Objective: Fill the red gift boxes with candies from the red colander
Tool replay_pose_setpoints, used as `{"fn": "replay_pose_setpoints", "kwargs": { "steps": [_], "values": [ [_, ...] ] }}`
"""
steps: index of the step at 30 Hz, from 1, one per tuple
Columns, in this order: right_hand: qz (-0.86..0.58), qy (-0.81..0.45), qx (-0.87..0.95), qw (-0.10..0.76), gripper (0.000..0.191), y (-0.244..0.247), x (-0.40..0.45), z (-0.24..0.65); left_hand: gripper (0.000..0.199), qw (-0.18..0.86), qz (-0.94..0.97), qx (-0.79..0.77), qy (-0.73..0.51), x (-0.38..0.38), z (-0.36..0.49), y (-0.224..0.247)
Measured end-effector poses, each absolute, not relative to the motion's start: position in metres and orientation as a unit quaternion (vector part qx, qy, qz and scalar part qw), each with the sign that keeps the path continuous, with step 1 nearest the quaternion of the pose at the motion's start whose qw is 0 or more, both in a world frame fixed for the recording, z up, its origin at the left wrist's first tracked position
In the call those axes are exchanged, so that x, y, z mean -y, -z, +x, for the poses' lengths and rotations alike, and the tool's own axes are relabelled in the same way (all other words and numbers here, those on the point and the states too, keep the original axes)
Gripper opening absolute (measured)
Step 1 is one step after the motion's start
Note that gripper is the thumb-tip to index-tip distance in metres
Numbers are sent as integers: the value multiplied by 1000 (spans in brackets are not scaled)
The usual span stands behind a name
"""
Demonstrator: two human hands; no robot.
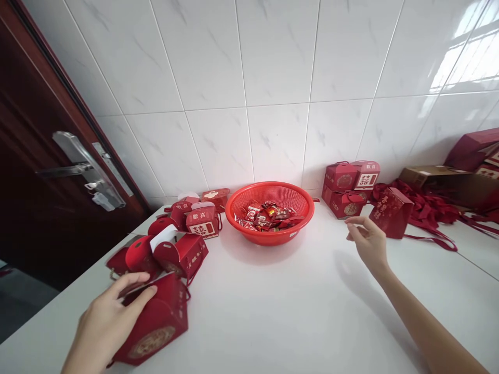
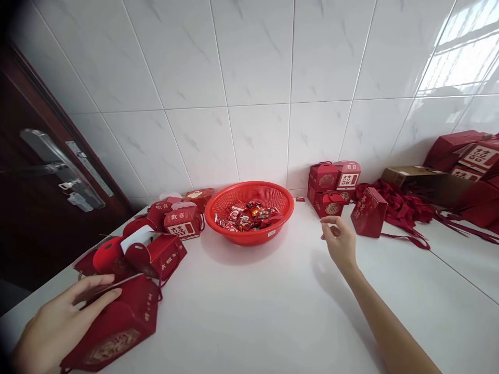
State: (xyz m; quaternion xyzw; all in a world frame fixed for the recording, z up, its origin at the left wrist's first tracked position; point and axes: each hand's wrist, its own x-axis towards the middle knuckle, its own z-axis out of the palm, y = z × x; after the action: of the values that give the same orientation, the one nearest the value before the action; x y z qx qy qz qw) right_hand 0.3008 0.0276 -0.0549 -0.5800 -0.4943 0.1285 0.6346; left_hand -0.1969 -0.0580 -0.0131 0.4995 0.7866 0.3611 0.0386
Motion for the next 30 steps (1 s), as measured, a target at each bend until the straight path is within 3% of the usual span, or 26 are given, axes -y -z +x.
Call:
{"fn": "replay_pose_setpoints", "kwargs": {
  "steps": [4,8,12,16,24,30],
  "values": [
    [-576,-146,547,590,25,58,-23,284,31,178,579,-705,-368,47,-162,13],
    [-540,-150,623,546,20,62,-15,258,17,198,694,-634,-279,31,-104,10],
    [-442,-124,715,528,12,64,-2,229,3,195,749,-574,-265,13,-52,10],
    [-325,-121,787,510,19,57,14,203,20,205,771,-533,-282,-12,-22,8],
    [-337,-102,833,426,33,49,15,187,9,234,779,-468,-344,-34,-9,3],
    [-319,-82,846,419,18,57,15,184,6,284,767,-440,-370,-31,-17,10]
  ]
}}
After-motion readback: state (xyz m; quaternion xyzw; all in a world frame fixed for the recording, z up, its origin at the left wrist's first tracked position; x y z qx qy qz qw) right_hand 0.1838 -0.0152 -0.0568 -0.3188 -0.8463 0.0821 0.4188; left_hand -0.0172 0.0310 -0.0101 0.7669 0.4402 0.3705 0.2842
